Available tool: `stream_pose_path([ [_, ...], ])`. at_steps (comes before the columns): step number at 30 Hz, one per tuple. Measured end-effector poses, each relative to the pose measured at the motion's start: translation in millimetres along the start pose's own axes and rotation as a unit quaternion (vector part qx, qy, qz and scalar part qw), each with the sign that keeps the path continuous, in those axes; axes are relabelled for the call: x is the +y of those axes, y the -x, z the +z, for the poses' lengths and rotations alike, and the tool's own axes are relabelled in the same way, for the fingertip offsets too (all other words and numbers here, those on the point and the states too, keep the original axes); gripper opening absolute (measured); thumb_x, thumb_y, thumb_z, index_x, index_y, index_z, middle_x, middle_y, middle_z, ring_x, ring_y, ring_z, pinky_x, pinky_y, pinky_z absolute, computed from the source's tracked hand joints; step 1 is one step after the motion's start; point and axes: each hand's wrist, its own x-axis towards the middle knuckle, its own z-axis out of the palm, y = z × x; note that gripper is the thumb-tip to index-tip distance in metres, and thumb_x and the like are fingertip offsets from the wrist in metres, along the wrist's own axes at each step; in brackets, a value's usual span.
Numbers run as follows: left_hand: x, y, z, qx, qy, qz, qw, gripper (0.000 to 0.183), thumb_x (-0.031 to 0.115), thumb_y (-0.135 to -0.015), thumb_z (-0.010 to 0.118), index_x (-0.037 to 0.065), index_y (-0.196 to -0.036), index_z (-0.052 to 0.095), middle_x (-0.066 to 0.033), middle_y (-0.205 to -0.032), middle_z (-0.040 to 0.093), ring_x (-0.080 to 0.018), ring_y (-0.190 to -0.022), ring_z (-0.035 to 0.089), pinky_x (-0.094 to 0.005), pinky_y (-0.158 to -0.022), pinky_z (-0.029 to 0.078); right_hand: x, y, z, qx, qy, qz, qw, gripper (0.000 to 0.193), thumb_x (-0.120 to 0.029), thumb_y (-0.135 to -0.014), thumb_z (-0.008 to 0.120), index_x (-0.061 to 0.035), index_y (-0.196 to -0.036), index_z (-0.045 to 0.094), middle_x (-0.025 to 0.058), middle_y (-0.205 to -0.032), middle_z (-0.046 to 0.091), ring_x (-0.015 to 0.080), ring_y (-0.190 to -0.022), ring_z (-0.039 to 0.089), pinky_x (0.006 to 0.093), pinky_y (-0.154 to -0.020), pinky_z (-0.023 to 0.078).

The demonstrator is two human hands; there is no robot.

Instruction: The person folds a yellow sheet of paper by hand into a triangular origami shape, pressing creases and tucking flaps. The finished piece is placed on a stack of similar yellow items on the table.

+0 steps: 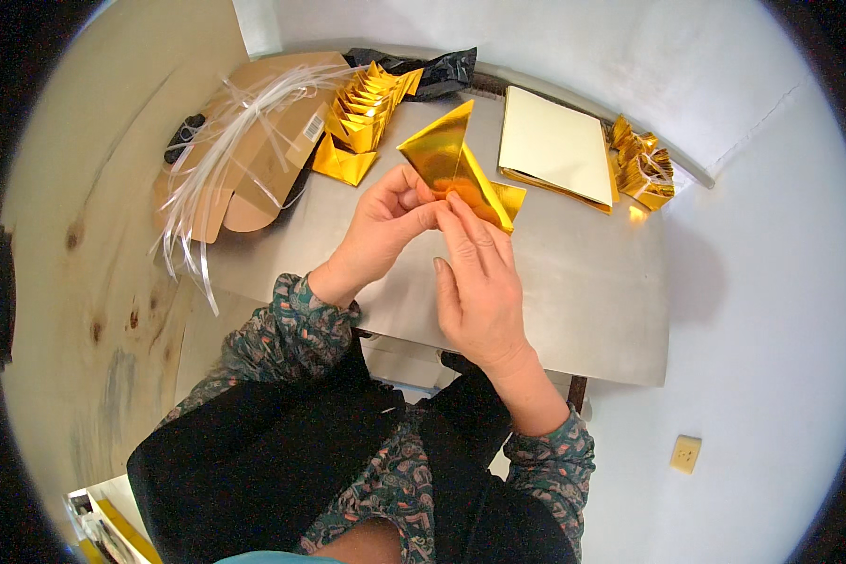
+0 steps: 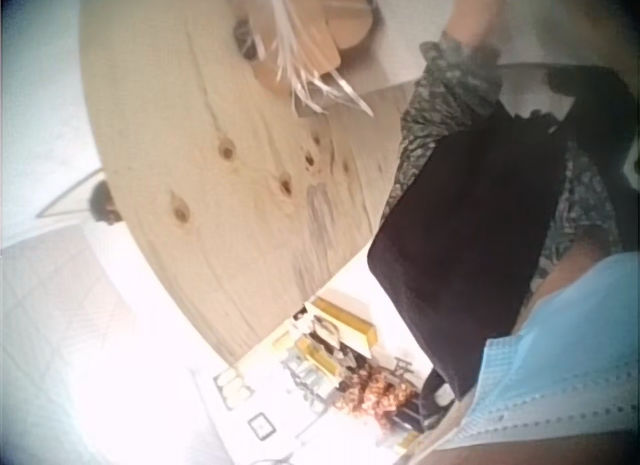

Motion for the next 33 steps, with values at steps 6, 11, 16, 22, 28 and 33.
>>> stream_pose_path([
  [6, -3, -39, -21, -0.017, -0.034, -0.06, 0.997, 0.014, 0.007, -0.095, 0.069, 0.009, -0.091, 0.055, -0.0013, -0.087, 0.068, -0.0098, -0.076, 0.066, -0.0247, -0.071, 0.055, 26, 0, -18, 0.094, -0.151, 0.163, 0.97, 0.04, -0.007, -0.093, 0.062, -0.0009, -0.132, 0.059, 0.0127, -0.125, 0.066, 0.0228, -0.106, 0.063, 0.0333, -0.092, 0.05],
  [11, -20, -57, -28, -0.018, -0.08, -0.097, 0.992, 0.016, 0.009, -0.092, 0.073, 0.01, -0.09, 0.057, -0.0002, -0.085, 0.068, -0.0074, -0.07, 0.061, -0.0224, -0.065, 0.051, 84, -18, -19, 0.062, -0.314, 0.33, 0.888, 0.029, -0.024, -0.102, 0.06, -0.0041, -0.121, 0.065, 0.0035, -0.114, 0.068, 0.0104, -0.099, 0.06, 0.0284, -0.084, 0.05],
  [16, -37, -52, -32, -0.013, -0.119, -0.11, 0.987, 0.017, 0.009, -0.09, 0.074, 0.01, -0.09, 0.057, 0.002, -0.082, 0.066, -0.0052, -0.068, 0.058, -0.0212, -0.06, 0.047, 115, -12, 10, -0.061, -0.405, 0.402, 0.819, 0.025, -0.028, -0.099, 0.065, -0.0053, -0.108, 0.067, -0.0015, -0.096, 0.065, 0.0063, -0.088, 0.058, 0.0243, -0.077, 0.047],
  [22, -43, -46, -34, -0.002, -0.174, -0.102, 0.979, 0.017, 0.012, -0.091, 0.073, 0.009, -0.091, 0.056, 0.0028, -0.081, 0.065, -0.0046, -0.068, 0.057, -0.0203, -0.058, 0.046, 128, -3, 31, -0.087, -0.442, 0.382, 0.807, 0.014, -0.019, -0.096, 0.071, -0.0066, -0.101, 0.068, -0.0048, -0.087, 0.064, 0.0036, -0.078, 0.055, 0.0208, -0.07, 0.044],
  [28, -51, -36, -28, 0.004, -0.151, -0.174, 0.973, 0.018, 0.024, -0.097, 0.07, 0.007, -0.097, 0.063, 0.0028, -0.079, 0.064, -0.0049, -0.069, 0.061, -0.0199, -0.056, 0.047, 137, 6, 33, -0.074, -0.468, 0.394, 0.788, 0.011, -0.018, -0.096, 0.071, -0.007, -0.099, 0.067, -0.0049, -0.087, 0.064, 0.0031, -0.077, 0.054, 0.0198, -0.069, 0.043],
  [33, -58, -33, -33, -0.074, -0.16, -0.219, 0.96, 0.023, 0.028, -0.101, 0.064, 0.006, -0.094, 0.067, 0.0032, -0.078, 0.064, -0.0033, -0.067, 0.06, -0.0191, -0.055, 0.046, 138, 4, 34, -0.094, -0.449, 0.399, 0.794, 0.013, -0.02, -0.096, 0.071, -0.0079, -0.099, 0.068, -0.005, -0.087, 0.064, 0.0033, -0.076, 0.055, 0.0187, -0.069, 0.044],
])
